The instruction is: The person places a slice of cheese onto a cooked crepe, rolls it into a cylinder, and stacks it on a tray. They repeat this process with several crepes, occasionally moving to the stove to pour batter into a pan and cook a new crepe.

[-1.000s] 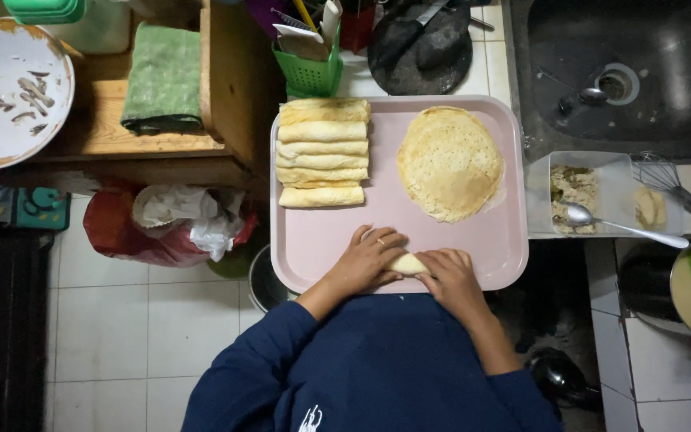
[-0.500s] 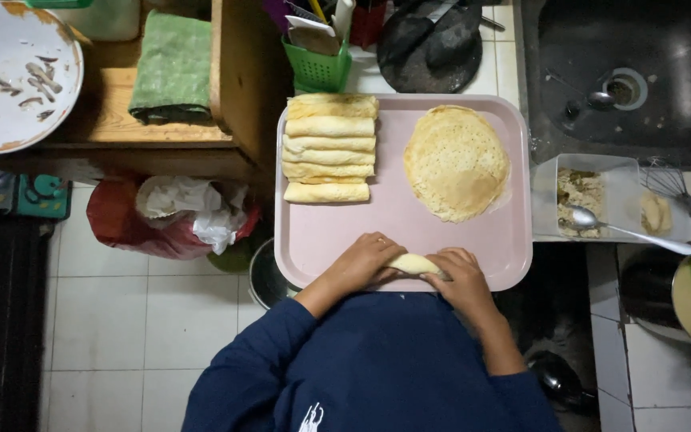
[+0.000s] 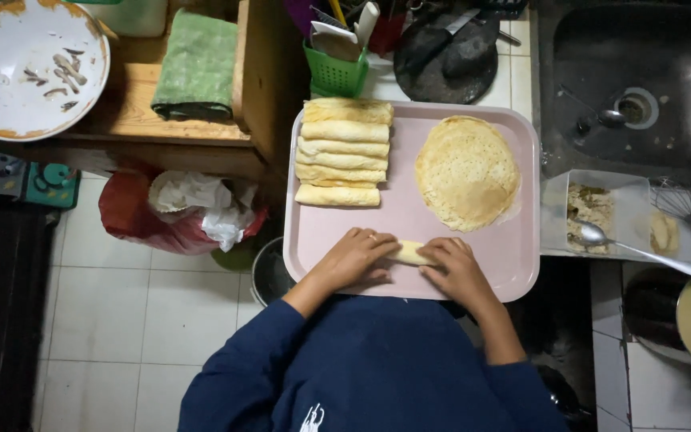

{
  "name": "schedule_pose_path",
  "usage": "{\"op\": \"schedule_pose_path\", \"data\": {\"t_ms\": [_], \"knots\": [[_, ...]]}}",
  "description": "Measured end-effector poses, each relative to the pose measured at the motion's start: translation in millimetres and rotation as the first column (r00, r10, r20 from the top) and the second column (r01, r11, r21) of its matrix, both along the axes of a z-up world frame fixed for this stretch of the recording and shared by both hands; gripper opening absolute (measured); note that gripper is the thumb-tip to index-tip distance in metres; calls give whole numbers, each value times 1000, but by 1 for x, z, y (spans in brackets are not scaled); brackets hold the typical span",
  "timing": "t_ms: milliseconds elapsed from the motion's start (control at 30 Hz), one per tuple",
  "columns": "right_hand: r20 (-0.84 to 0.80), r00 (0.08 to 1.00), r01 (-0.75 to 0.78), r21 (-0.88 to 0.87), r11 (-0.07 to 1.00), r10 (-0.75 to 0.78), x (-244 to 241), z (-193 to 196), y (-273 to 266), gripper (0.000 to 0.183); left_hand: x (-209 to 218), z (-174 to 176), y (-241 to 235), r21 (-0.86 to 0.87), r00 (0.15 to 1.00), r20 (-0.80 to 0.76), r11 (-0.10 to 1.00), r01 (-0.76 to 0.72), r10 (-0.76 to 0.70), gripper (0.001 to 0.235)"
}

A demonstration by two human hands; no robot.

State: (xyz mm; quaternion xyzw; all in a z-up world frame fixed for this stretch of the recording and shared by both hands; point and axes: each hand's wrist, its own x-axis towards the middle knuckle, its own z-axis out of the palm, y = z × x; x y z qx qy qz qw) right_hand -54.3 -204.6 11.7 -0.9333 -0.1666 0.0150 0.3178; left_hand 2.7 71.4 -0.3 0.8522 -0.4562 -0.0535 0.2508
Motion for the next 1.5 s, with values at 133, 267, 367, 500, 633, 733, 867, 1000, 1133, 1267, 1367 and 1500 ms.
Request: {"op": "schedule_pose_path", "data": {"t_ms": [133,267,367,500,633,733,867,1000,1133,1267,1367,1500], "knots": [[-14,999,43,81,996,-42,-3,0,-10,36,-1,-20,11,-220,996,3,971,-89,92,52],[61,995,73,-5,997,-73,2,4,-5,50,11,-31,11,-230,953,-7,927,-296,302,53],[78,996,49,-173,984,-36,-2,-8,3,63,9,-1,8,-4,969,-69,971,-238,237,73],[87,994,91,-254,963,-71,-11,-30,7,48,-4,-10,-3,89,982,-81,983,-163,171,75],[109,991,100,-184,978,-81,-11,-36,7,38,-2,-43,-9,32,982,-79,985,-169,171,51],[-55,995,79,26,997,-78,-5,-17,12,42,5,-31,3,-82,985,-129,989,-126,115,47],[-176,982,92,168,981,-62,11,9,36,45,17,27,35,-200,881,-466,961,-192,79,55],[-119,993,13,216,976,13,43,22,79,41,30,29,75,-94,921,-326,962,-257,214,60],[7,997,-75,196,978,75,72,3,115,44,41,2,110,-16,927,-183,942,-336,327,52],[128,986,-112,60,992,104,83,-5,130,44,40,-10,127,70,883,83,882,-467,461,59],[189,978,-79,-61,995,89,82,-7,126,42,31,-2,136,36,835,182,845,-534,520,62],[341,940,33,-122,992,10,67,-17,109,40,12,-13,127,-187,815,262,856,-483,517,33]]}}
